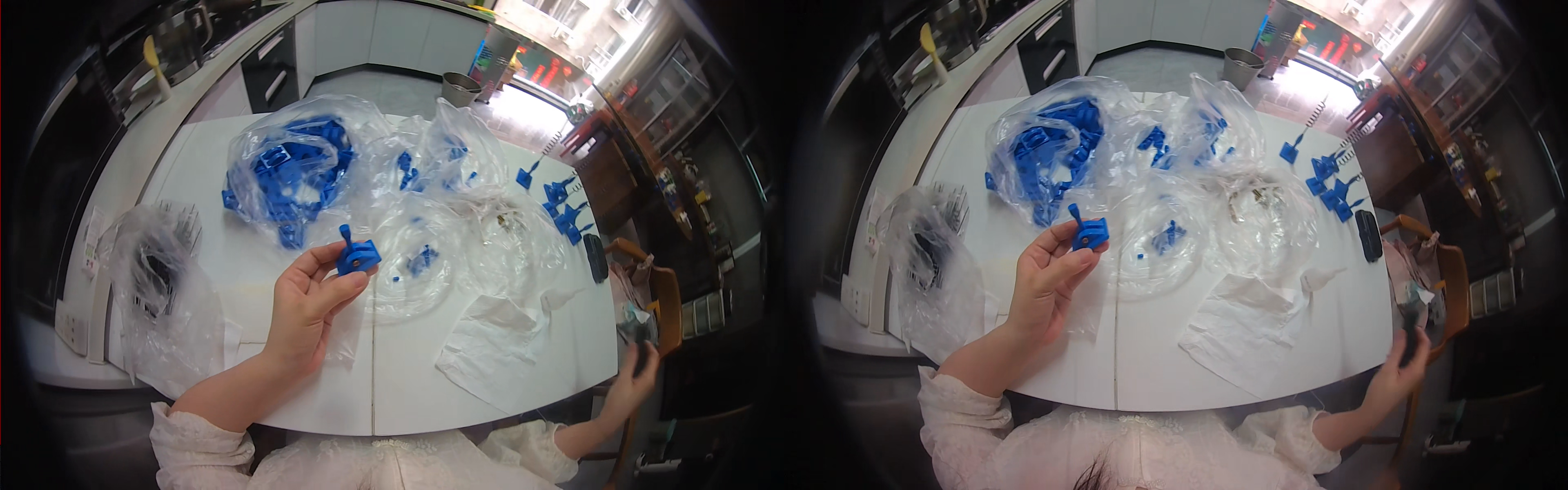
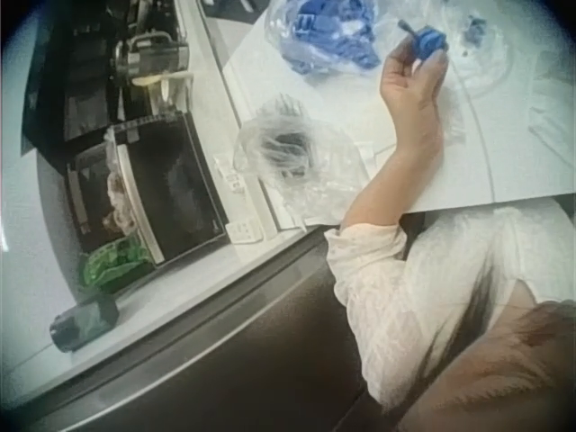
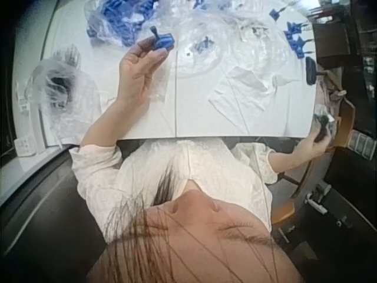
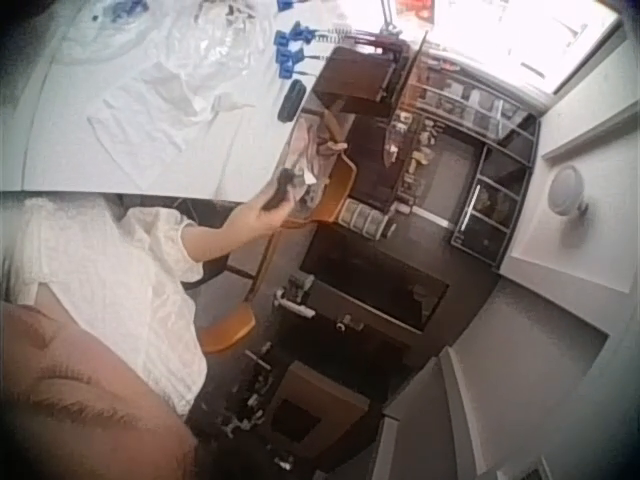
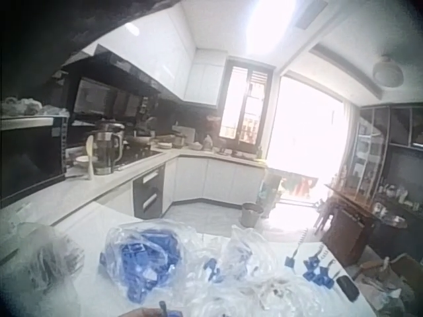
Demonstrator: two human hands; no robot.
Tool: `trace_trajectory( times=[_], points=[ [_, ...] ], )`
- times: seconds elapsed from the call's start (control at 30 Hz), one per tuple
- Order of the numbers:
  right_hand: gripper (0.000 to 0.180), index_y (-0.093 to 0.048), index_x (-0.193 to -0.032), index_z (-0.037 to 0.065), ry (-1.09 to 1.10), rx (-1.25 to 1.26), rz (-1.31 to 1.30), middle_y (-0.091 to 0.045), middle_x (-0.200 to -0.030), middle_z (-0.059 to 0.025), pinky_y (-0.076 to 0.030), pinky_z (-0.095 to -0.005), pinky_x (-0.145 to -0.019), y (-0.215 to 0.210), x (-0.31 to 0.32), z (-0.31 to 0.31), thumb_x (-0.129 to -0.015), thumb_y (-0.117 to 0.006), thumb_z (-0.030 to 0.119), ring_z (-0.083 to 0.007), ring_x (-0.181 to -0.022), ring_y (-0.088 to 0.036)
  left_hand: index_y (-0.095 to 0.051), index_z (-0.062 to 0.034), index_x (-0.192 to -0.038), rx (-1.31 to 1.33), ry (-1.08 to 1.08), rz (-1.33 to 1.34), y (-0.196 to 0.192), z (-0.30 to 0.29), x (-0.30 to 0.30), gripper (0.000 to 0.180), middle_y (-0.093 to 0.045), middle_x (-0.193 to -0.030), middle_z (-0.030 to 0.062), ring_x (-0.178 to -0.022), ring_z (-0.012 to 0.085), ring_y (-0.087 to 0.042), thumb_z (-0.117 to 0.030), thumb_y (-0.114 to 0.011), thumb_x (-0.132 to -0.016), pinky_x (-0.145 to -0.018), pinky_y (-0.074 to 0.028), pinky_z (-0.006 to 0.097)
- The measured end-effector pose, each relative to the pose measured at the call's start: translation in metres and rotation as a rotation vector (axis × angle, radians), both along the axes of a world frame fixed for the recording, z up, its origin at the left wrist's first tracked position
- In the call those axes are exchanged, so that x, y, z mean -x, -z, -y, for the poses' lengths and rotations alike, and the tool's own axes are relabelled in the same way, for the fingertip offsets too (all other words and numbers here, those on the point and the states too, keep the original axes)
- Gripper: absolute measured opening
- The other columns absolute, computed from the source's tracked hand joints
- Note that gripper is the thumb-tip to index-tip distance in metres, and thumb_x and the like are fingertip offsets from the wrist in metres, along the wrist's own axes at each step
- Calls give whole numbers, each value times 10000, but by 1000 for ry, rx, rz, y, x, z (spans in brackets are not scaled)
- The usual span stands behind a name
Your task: The person assembles small blue plastic components by gluing them together with adhesive from a bottle, then securing them with a screw using a screwdriver.
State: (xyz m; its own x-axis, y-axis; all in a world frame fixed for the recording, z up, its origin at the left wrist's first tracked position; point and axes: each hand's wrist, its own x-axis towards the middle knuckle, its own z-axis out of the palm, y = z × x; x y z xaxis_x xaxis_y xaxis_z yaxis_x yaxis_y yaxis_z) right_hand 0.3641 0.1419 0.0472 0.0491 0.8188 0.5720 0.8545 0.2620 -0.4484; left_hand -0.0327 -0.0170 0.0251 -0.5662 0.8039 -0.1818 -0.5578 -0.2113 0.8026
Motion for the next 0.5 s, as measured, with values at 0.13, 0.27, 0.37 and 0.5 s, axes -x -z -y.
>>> trace_trajectory(
  times=[0.13, 0.27, 0.37, 0.5],
  points=[
    [429, -547, -1207, -19, -307, -111, -370, -579, -989, -109, -425, -255, -687, -46, 57, 37, -925, -589, 302, -149, -803, -540, -504, 33, -1168, -67, -38, 2, -10, -1, 0, 407, -588, -1168, 140, -1040, 202, -631, 37, -682, -802, -912, -504, 273],
    [381, -583, -1115, 2, -971, -354, -23, -592, -965, -137, -476, -296, -700, -59, 146, 21, -823, -703, 217, -233, -804, -589, -528, 41, -1152, -134, -145, -110, -4, 2, 5, 394, -607, -1138, 139, -994, 185, -648, 74, -686, -792, -891, -508, 258],
    [362, -586, -1071, 24, -1095, -558, 90, -601, -978, -150, -499, -329, -694, -39, 167, -1, -769, -752, 134, -265, -811, -602, -550, 47, -1133, -190, -215, -201, -9, 3, 8, 385, -647, -1071, 131, -934, 161, -663, 92, -699, -780, -850, -518, 237],
    [362, -582, -1077, 50, -1033, -623, 1, -602, -983, -144, -512, -345, -681, -10, 160, -16, -766, -755, 117, -281, -814, -606, -556, 60, -1114, -147, -238, -261, -13, -1, 13, 383, -680, -995, 126, -887, 143, -668, 89, -717, -767, -810, -531, 223]
  ],
)
